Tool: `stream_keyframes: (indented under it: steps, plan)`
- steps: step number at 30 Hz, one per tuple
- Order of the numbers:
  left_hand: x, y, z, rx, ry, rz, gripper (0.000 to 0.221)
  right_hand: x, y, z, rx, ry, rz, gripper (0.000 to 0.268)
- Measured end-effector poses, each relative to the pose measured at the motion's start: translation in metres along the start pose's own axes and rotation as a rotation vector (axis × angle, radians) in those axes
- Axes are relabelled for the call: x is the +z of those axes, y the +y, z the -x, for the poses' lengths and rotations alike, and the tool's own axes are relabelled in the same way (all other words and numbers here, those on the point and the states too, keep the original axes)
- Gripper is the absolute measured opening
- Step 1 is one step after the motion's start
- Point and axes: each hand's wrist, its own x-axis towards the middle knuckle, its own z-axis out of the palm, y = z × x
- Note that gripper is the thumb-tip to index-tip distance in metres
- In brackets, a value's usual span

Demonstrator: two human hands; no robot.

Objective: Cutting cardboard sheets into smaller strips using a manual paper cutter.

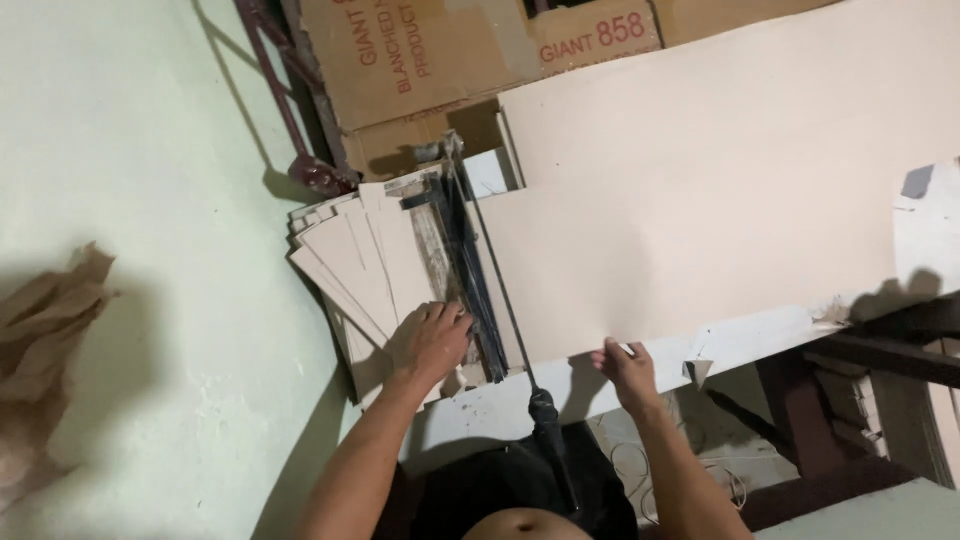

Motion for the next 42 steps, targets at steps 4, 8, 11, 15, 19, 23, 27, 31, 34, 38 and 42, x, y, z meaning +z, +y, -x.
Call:
stream_keyframes:
  steps: [4,8,11,15,19,23,27,31,34,38,42]
  plan:
    - [-0.027,0.024,-0.009,-0.148,0.090,0.104,0.045,0.033,-0.015,-0.002,-0.075,-0.037,0.061,0.030]
    - [-0.042,0.037,-0.027,-0.273,0.052,0.066,0.083,0.049,-0.034,0.006,-0.081,-0.064,0.123,0.033]
    - [-0.017,0.029,-0.060,-0.342,-0.049,0.080,0.116,0.051,-0.036,0.006,-0.086,-0.063,0.191,0.034]
    - [0.004,0.031,-0.077,-0.399,-0.054,0.040,0.119,0.059,-0.056,0.018,0.040,-0.141,0.545,0.044]
    - [0.014,0.029,-0.089,-0.443,-0.081,-0.029,0.125,0.116,-0.119,0.149,-0.208,-0.277,1.239,0.039]
    - [0.032,0.025,-0.105,-0.485,-0.151,-0.145,0.144,0.129,-0.113,0.268,-0.234,-0.447,1.497,0.100]
    - [0.017,0.028,-0.099,-0.429,-0.074,-0.073,0.138,0.078,0.061,0.133,-0.673,-0.192,1.558,0.067]
    - [0.004,0.039,-0.066,-0.405,-0.031,0.043,0.118,0.064,0.076,0.119,-0.518,-0.271,1.553,0.070]
    - [-0.022,0.049,-0.048,-0.324,0.032,-0.083,0.088,0.097,-0.032,0.190,-0.319,-0.388,1.371,0.073]
    - [0.006,0.052,-0.045,0.127,0.109,-0.483,0.024,0.080,-0.114,0.241,-0.101,-0.485,1.030,0.061]
    - [0.056,0.027,-0.035,0.226,0.117,-0.459,0.021,0.070,-0.065,0.122,-0.005,-0.401,0.607,0.072]
